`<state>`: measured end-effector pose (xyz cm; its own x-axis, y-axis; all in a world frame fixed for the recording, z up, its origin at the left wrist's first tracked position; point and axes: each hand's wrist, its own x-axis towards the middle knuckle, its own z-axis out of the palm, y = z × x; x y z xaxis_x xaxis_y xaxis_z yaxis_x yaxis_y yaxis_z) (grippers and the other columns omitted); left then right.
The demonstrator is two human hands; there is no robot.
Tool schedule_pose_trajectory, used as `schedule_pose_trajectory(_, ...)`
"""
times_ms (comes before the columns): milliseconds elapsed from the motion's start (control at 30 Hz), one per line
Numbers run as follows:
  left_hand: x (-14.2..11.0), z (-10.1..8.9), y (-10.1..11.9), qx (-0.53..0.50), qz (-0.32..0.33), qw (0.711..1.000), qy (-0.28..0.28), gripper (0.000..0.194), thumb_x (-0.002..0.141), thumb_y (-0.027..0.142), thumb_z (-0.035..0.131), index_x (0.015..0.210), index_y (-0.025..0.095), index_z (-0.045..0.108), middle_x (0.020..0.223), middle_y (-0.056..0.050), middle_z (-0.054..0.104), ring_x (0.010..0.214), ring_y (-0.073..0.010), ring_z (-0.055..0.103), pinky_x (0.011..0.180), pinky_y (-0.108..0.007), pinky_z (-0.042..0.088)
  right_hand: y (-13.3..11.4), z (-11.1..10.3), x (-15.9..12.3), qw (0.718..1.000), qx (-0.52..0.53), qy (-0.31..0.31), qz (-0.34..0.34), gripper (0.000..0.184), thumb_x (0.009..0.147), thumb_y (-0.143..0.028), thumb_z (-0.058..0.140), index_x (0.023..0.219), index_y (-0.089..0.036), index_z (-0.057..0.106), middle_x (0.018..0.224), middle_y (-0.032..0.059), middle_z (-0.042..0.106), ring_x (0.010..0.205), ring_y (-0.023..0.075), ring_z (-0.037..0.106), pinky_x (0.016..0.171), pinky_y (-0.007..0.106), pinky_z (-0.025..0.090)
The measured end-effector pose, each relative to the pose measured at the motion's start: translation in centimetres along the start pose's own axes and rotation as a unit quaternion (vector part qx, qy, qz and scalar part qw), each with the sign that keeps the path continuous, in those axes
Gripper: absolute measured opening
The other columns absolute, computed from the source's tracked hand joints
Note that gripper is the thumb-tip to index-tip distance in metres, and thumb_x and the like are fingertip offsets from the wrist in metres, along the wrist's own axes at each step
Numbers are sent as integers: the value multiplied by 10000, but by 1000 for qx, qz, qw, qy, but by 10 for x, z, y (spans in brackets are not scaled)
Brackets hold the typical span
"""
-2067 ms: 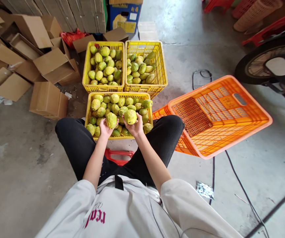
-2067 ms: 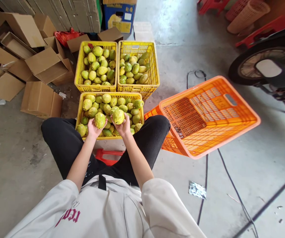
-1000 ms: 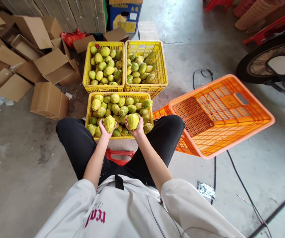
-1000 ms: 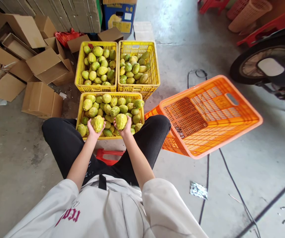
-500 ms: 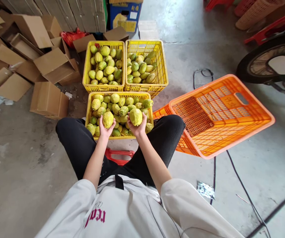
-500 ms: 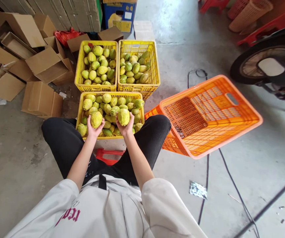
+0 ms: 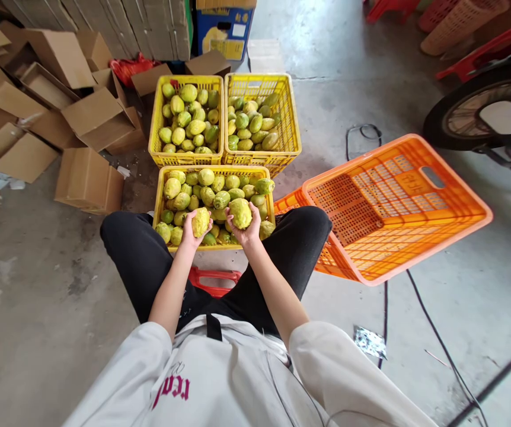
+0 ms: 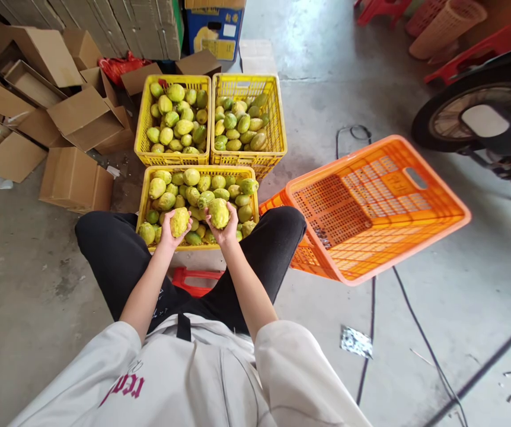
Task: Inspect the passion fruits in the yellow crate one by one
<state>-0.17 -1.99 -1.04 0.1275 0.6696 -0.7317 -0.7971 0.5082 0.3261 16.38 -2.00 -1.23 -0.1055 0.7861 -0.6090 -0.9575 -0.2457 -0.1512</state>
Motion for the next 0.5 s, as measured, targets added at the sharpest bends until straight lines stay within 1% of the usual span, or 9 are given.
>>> schedule_pose_trajectory(167,-4,4,1,28,34,998,42,274,956,330,444,934,148,648,753,-62,693,496,-125,596,389,-186,416,1,-1,2,999,-22,43,-5,173,912,-366,592,967,-202,593,823,32,714,697,167,707,497,219,569)
schedule_pose_trajectory(267,-6,5,3,22,44,997,51,282,944,335,433,918,147,642,732,-63,686,477,-128,595,374,-185,405,4,0,3,997,-42,70,-11,166,896,-359,610,952,-203,594,800,29,712,672,173,708,467,224,561)
schedule_pose_trajectory(400,-6,5,4,22,40,998,53,295,944,335,416,925,144,640,713,-62,687,462,-129,595,364,-181,402,6,-2,5,991,-85,100,-23,193,904,-390,594,936,-200,602,767,35,703,645,184,710,444,239,562)
schedule_pose_trajectory(500,-4,3,4,23,13,999,45,363,966,379,387,956,129,650,721,-79,697,472,-141,607,360,-190,404,6,-4,7,988,-109,107,-36,232,887,-432,623,921,-203,602,750,29,695,645,186,715,460,243,574)
